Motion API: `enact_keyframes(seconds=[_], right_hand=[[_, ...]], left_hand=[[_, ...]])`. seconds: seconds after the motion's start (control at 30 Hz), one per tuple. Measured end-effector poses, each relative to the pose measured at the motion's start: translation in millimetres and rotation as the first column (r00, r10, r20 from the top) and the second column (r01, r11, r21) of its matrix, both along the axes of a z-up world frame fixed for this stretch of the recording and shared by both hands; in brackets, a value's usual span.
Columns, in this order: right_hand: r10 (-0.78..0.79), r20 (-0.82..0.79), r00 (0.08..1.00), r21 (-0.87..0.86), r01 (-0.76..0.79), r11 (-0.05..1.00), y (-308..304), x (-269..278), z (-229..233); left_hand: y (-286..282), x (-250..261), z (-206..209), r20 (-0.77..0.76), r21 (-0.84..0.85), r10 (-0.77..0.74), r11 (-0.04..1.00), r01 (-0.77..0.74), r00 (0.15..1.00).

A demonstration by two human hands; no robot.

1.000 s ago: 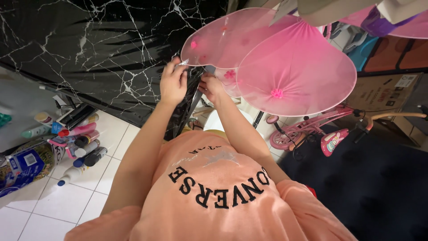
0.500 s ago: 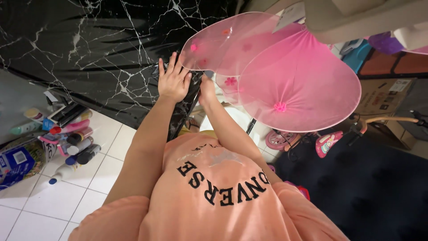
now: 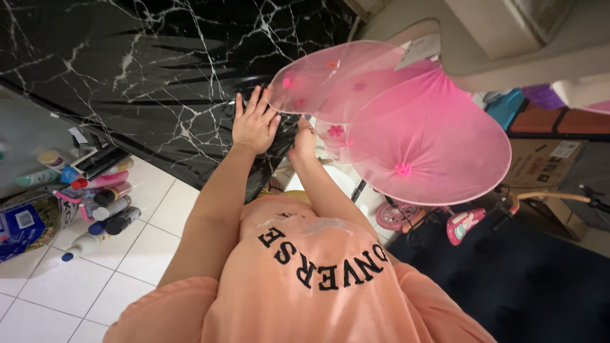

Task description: The person applies a black marble-patterned contact paper to a flat surface, likely a cabinet or table. They smooth the paper with their hands to remove air bubbles and ensure adhesion, then trim the excess material along the edges.

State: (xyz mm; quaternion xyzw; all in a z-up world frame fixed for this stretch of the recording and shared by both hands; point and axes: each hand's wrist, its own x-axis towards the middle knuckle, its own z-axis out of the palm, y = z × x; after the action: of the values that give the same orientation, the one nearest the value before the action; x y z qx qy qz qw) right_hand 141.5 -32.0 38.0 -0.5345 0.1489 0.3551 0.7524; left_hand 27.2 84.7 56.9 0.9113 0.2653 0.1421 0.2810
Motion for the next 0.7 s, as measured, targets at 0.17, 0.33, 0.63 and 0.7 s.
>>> enact_keyframes(seconds=[0.17,0.33,0.63,0.7], right_hand=[[0.034,-0.031,0.999,0.018,-0.033,0.999,-9,5,8],[0.258,0.165,0.952,-0.086,-0.246,0.965,-33,27,-29],[0.825,0.177,0.537,-0.958,-0.099,0.270,-20,25,28],[0.805,0.145,0.575,-0.940,-0.174,0.293,-19,22,44]], left_hand=[[1,2,2,-0.002,-0.040,-0.001,0.999,0.001,1.000],[4,0,6,-0.029,-0.017,0.009,1.000,-0.009,1.000],[8,4,-5,-0.045,-0.108,-0.051,0.993,0.046,0.998],[8,4,-8,-0.057,-0.178,-0.069,0.982,0.058,0.996]])
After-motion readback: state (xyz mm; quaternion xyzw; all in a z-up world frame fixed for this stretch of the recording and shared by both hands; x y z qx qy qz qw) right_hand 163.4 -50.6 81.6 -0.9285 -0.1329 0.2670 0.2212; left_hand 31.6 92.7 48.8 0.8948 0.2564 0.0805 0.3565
